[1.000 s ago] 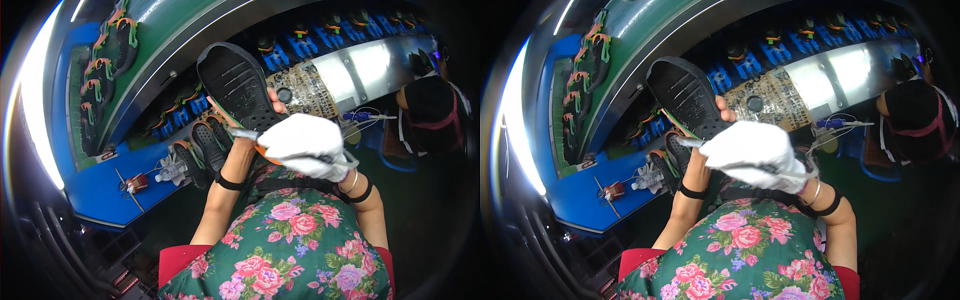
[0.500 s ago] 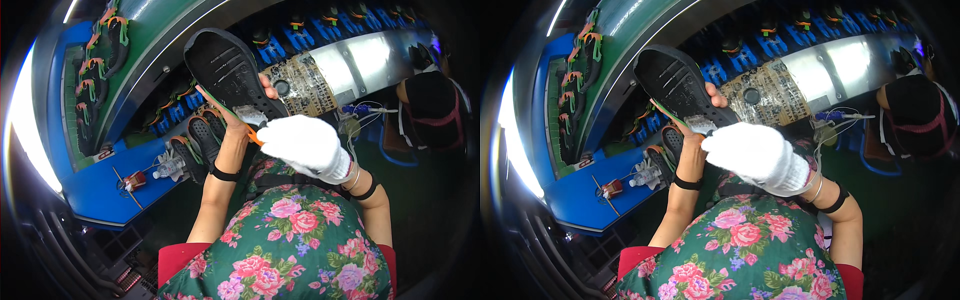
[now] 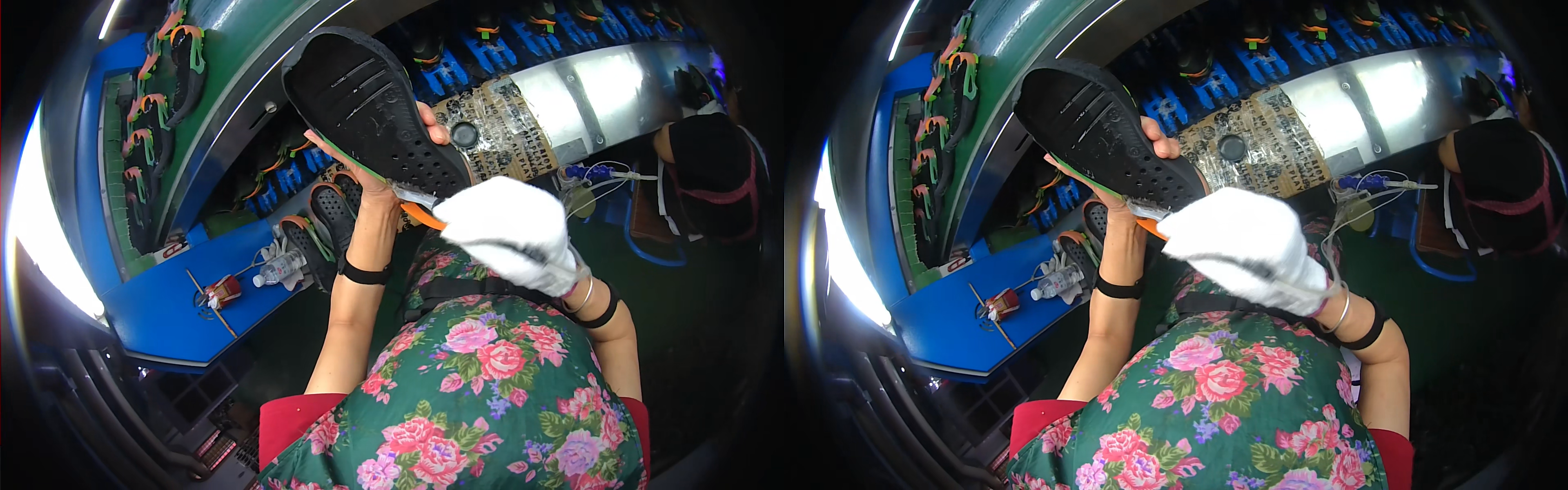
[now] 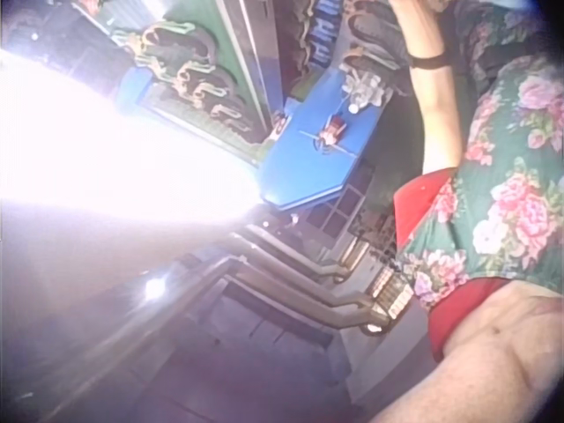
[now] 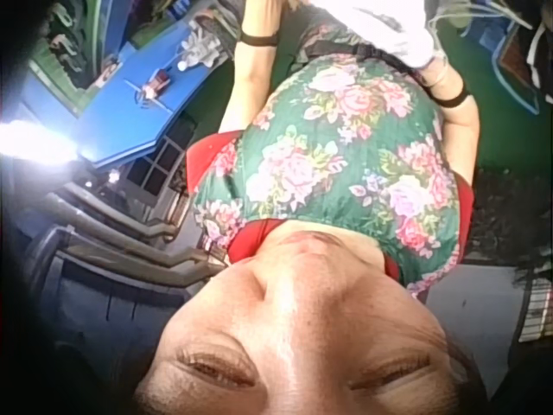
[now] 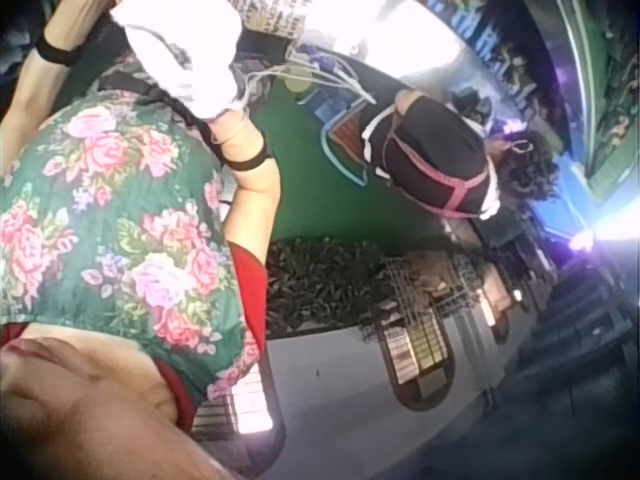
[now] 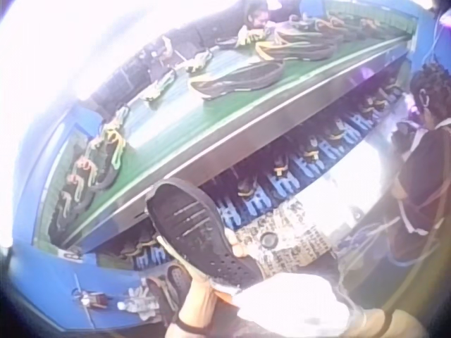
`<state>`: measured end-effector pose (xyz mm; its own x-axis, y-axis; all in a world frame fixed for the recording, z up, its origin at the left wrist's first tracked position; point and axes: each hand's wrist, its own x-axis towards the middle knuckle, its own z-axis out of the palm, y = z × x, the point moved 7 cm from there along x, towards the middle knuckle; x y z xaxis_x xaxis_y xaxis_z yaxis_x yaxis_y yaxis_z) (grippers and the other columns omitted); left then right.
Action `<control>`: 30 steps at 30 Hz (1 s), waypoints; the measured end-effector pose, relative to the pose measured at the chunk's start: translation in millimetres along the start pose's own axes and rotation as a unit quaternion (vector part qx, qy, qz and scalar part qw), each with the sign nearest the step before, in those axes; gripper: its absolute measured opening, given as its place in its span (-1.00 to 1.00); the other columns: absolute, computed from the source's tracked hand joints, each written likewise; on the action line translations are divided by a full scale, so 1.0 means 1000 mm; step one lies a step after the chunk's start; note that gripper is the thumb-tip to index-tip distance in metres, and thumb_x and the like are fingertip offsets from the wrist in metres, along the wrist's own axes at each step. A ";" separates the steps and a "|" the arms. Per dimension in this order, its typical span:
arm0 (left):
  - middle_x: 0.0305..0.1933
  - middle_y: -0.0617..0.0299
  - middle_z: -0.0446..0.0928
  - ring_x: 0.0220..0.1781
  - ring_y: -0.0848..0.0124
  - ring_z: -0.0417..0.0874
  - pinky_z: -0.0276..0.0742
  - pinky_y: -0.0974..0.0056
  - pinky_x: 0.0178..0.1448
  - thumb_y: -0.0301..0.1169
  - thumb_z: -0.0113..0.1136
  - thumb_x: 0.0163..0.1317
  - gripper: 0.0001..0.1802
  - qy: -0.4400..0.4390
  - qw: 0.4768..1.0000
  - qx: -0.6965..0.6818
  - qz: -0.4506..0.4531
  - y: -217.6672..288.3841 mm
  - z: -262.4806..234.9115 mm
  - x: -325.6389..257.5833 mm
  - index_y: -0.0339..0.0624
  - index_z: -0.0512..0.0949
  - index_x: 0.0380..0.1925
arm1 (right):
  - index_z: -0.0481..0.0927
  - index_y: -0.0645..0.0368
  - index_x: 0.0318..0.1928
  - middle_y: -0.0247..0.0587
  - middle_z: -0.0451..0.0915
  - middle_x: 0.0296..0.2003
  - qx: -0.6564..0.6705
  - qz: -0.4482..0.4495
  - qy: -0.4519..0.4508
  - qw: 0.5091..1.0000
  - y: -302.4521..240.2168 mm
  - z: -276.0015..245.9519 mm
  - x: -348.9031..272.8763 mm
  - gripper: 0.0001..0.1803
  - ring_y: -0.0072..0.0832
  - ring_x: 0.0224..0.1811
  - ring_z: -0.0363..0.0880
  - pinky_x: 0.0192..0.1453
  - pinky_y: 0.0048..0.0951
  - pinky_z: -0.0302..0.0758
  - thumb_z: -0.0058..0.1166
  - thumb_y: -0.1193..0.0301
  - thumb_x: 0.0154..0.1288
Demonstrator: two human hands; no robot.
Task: Apply a cleaning agent or primer to shoe soles using a brush and cloth on an assembly line.
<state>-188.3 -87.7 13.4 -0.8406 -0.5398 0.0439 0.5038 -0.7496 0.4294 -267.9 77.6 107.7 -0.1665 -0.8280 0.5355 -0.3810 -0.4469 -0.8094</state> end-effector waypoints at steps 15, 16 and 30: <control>-0.12 -0.21 0.61 -0.15 -0.01 0.72 0.71 -0.04 -0.09 0.91 -0.26 -0.32 0.51 -0.071 0.997 0.029 -0.009 0.002 0.009 0.011 -0.45 0.48 0.06 | 0.79 0.22 -0.30 -0.07 0.80 -0.19 0.057 0.079 0.030 0.995 0.020 -0.011 -0.012 -0.90 -0.29 -0.17 0.79 -0.04 -0.33 0.67 0.39 0.60 0.13; -0.12 -0.22 0.60 -0.15 -0.01 0.72 0.71 -0.03 -0.09 0.91 -0.26 -0.33 0.51 -0.067 0.998 0.016 0.000 0.003 0.010 0.013 -0.46 0.48 0.05 | 0.81 0.23 -0.20 -0.10 0.80 -0.16 0.039 0.079 0.014 0.996 0.018 -0.011 -0.011 -0.82 -0.33 -0.14 0.79 -0.02 -0.34 0.69 0.37 0.64 0.15; -0.07 -0.14 0.60 -0.13 0.02 0.66 0.65 -0.01 -0.07 0.86 -0.15 -0.27 0.41 -0.096 0.990 0.099 -0.002 0.007 0.009 0.021 -0.28 0.49 0.15 | 0.80 0.12 -0.11 -0.19 0.80 -0.14 0.007 0.037 -0.001 0.999 0.011 -0.011 -0.015 -0.70 -0.25 -0.15 0.78 -0.09 -0.31 0.68 0.40 0.59 0.08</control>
<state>-204.4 -101.1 25.1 -0.8747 -0.4395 0.2043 0.4671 -0.6523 0.5969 -279.4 89.2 93.3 -0.1922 -0.8593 0.4740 -0.3554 -0.3892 -0.8498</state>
